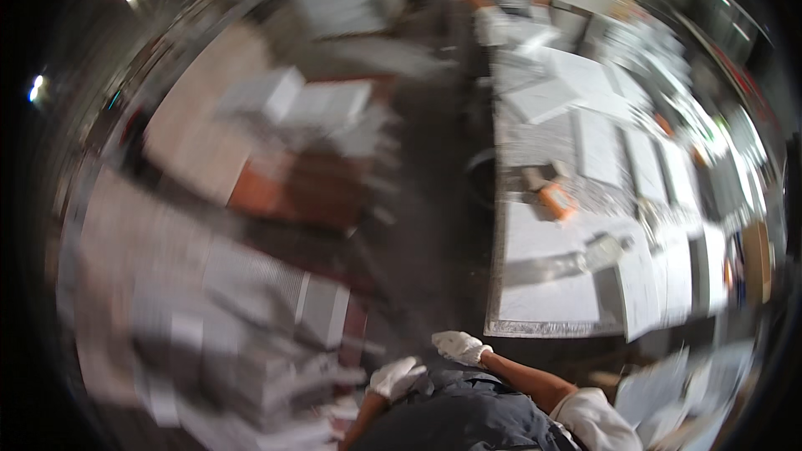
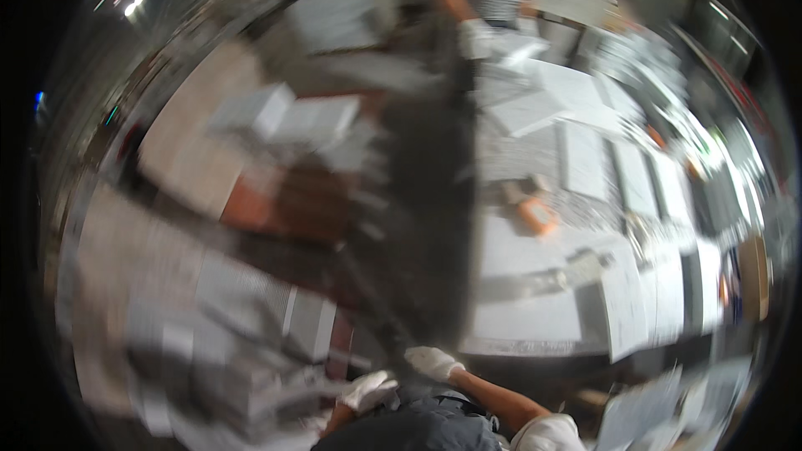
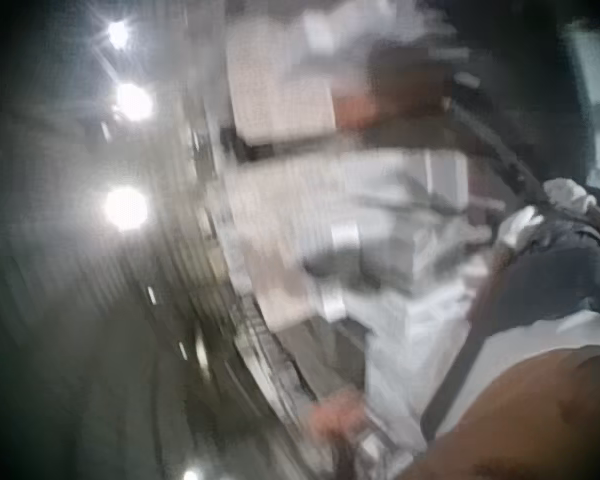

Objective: The person uses a metal scraper to remove residue from the edges of white stone tiles, then marks the tiles with a marker. The person stacks the finished tiles and places them on a nearby table. A coworker is visible working at the same table.

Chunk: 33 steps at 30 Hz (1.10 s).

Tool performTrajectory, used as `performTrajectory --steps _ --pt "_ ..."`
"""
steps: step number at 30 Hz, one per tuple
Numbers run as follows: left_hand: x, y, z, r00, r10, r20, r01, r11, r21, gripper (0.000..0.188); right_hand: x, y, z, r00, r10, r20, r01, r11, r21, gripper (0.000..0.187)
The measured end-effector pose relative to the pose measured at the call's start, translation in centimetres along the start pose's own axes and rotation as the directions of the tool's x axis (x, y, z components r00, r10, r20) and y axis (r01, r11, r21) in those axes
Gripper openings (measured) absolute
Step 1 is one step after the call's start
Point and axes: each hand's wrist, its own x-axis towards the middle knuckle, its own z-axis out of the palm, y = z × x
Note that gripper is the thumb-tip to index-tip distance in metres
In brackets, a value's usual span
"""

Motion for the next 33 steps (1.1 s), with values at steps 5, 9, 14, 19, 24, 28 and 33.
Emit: performTrajectory --steps 5,9,14,19,24,28,33 --pt "5.5 -7.3 -8.0 0.885 0.466 0.003 -0.466 0.885 0.004 0.048 1.9 -4.3 -0.4 0.937 0.077 -0.341 -0.085 0.996 -0.009 0.054" --pt "8.0 -10.6 -16.7 0.958 0.131 0.255 -0.147 0.988 0.042 0.042 2.4 -6.2 -0.5 0.824 0.123 -0.553 -0.044 0.987 0.155 0.057" --pt "14.5 -11.3 -23.2 0.886 0.330 0.327 -0.316 0.944 -0.097 0.036 1.5 -5.0 -0.6 0.609 0.291 -0.738 -0.025 0.937 0.349 0.057" --pt "17.6 -5.6 -24.7 0.948 0.296 0.120 -0.254 0.925 -0.282 0.035 0.7 -3.7 0.0 0.516 0.353 -0.780 -0.009 0.913 0.407 0.056" --pt "15.5 -1.7 -23.5 0.909 0.221 0.355 -0.210 0.975 -0.071 0.042 2.3 -3.5 -0.6 0.535 0.388 -0.750 -0.052 0.902 0.429 0.054" --pt "14.6 -3.8 -25.3 0.939 0.098 0.330 -0.211 0.921 0.326 0.042 5.4 -4.3 -2.7 0.645 0.398 -0.652 -0.025 0.864 0.502 0.056" --pt "16.4 -3.5 -27.8 0.919 0.199 0.341 -0.353 0.800 0.485 0.053 9.4 -7.1 -7.9 0.656 0.292 -0.696 0.010 0.919 0.395 0.056"
